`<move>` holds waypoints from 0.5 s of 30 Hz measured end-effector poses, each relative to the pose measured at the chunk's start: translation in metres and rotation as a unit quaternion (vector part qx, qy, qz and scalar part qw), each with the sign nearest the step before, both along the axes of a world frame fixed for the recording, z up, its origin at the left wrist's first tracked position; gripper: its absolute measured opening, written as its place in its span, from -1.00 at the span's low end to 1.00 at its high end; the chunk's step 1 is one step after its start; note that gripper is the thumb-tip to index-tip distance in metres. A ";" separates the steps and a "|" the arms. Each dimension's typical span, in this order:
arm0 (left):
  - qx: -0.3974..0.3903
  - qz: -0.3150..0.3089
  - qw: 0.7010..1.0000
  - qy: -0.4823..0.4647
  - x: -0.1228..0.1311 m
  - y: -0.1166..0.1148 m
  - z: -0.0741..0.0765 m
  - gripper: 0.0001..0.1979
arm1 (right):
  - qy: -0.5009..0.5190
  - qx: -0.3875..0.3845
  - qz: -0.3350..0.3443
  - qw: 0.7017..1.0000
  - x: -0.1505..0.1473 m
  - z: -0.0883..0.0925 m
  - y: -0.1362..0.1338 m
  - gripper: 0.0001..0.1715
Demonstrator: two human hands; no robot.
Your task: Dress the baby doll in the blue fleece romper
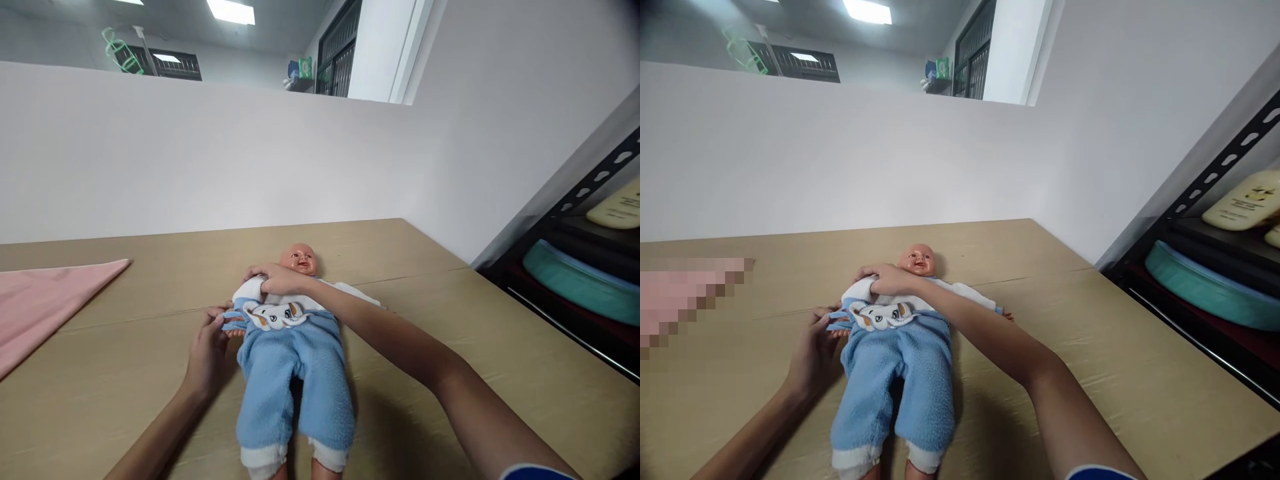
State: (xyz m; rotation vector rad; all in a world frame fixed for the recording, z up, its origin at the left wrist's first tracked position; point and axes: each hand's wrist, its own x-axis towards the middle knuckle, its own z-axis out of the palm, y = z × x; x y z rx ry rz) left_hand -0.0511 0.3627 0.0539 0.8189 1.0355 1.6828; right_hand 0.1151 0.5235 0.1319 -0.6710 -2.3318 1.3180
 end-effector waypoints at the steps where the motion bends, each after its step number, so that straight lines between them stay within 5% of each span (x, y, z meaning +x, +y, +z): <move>1: 0.015 -0.001 1.000 0.015 -0.002 -0.001 0.003 -0.62 | 0.004 0.001 -0.009 1.000 -0.001 -0.001 0.001 -0.37; 7: 0.185 0.151 0.943 0.232 0.008 -0.015 0.009 -0.76 | 0.010 0.005 -0.060 0.998 -0.016 -0.008 0.007 -0.34; 10: 0.152 0.180 0.946 0.224 0.014 -0.015 0.004 -0.68 | -0.014 0.004 -0.020 1.000 -0.021 0.000 0.003 -0.36; 15: 0.058 0.111 0.980 0.152 0.005 0.008 0.005 -0.54 | -0.056 0.027 0.046 0.997 -0.019 0.019 -0.016 -0.32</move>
